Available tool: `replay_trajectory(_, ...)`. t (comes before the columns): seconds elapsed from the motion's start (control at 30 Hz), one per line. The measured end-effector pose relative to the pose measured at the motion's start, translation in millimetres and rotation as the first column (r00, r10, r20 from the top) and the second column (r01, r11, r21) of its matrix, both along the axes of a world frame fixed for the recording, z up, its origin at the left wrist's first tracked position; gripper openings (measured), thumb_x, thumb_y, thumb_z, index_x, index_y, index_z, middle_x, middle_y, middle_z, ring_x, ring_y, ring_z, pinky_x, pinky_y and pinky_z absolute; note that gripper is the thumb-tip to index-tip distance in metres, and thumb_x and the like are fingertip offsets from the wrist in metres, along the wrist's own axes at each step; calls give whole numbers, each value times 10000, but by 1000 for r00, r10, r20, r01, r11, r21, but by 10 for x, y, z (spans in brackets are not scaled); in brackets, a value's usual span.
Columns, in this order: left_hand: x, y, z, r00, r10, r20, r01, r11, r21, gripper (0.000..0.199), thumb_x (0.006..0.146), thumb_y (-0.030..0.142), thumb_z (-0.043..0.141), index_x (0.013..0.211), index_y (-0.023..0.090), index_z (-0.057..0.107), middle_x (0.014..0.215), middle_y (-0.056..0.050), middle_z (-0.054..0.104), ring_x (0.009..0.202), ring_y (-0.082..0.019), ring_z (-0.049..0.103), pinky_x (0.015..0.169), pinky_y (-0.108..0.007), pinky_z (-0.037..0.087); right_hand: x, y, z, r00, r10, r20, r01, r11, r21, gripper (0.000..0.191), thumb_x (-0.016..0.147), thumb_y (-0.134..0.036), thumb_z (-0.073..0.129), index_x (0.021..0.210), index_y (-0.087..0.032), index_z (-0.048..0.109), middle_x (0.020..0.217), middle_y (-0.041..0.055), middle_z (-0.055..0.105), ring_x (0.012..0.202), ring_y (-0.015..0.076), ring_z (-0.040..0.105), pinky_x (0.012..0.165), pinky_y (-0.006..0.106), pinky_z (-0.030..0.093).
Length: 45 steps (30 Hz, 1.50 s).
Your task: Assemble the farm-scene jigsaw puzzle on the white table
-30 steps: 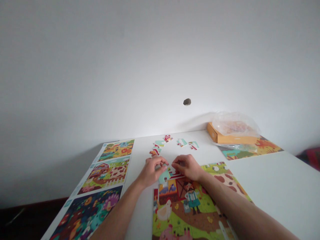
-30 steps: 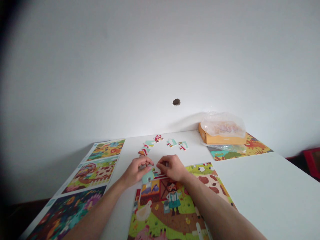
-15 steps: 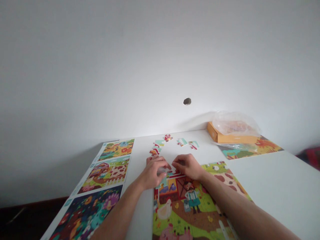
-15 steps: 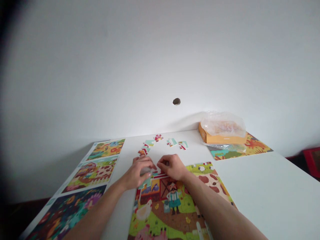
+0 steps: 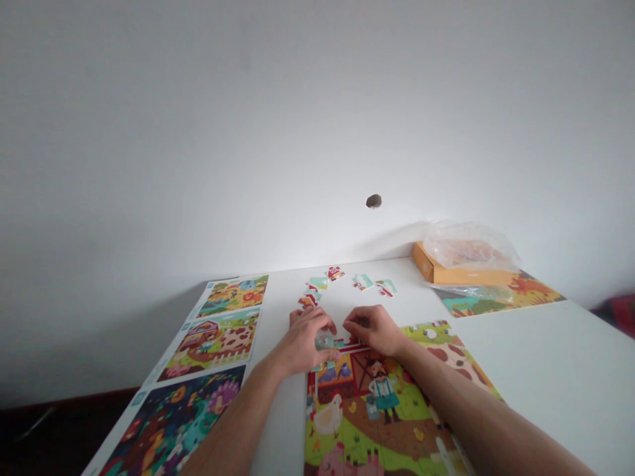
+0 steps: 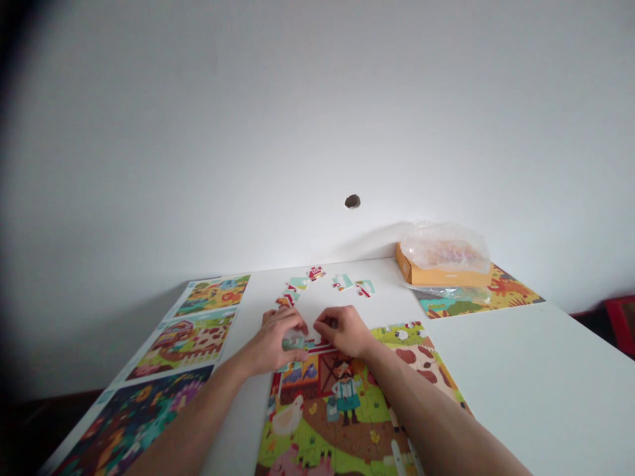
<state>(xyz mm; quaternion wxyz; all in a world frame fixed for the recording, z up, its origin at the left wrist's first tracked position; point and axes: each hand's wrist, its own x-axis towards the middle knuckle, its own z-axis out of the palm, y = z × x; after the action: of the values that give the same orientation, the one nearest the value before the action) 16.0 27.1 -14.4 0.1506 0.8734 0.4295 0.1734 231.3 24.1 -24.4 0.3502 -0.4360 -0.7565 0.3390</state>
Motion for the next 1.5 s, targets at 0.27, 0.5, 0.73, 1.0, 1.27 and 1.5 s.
replay_trajectory(0.27,4,103,-132,925,376,55,-380,914,142,153,803,353,633,889,228,611,974,-32,615,1027,-253,558,877,-423,333,8,-10,19,988,97,119,-121,970,213,129,840,-234,607,874,-195,724,853,33,699,852,166,590,817,276,425)
replay_trajectory(0.5,-30,96,-150,957,280,79,-286,954,92,289,713,108,591,956,259,625,1023,-25,603,1087,-256,537,913,-434,360,35,39,-6,912,-251,325,161,947,279,237,836,-229,568,1035,-238,697,1084,64,656,1061,234,532,941,378,381)
replay_trajectory(0.73,-53,216,-272,936,241,258,-275,956,104,198,768,168,614,959,220,624,1011,-47,569,1030,-220,546,948,-395,425,125,112,-112,557,-659,506,636,730,251,567,833,-399,550,1342,-159,483,1418,150,437,1328,382,279,1043,571,186)
replay_trajectory(1.0,-68,182,-207,923,311,227,-353,918,181,289,718,77,538,935,233,648,999,-45,584,1051,-238,539,969,-413,426,133,118,-89,636,-646,422,600,758,258,523,828,-387,554,1313,-205,486,1274,114,580,1170,313,448,983,454,276)
replay_trajectory(1.27,-96,270,-306,922,280,269,-324,936,135,228,780,80,514,897,211,660,996,-54,559,1014,-212,555,945,-385,459,152,156,-94,737,-535,412,523,838,155,453,843,-204,482,1295,-226,501,1185,72,649,1111,256,499,939,403,303)
replay_trajectory(1.5,-64,235,-242,920,208,332,-267,953,142,250,791,69,476,889,210,657,996,-48,566,1011,-191,569,917,-340,485,126,149,-97,815,-456,359,426,890,164,460,797,-70,444,1209,-226,578,1142,40,666,1081,211,535,941,336,331)
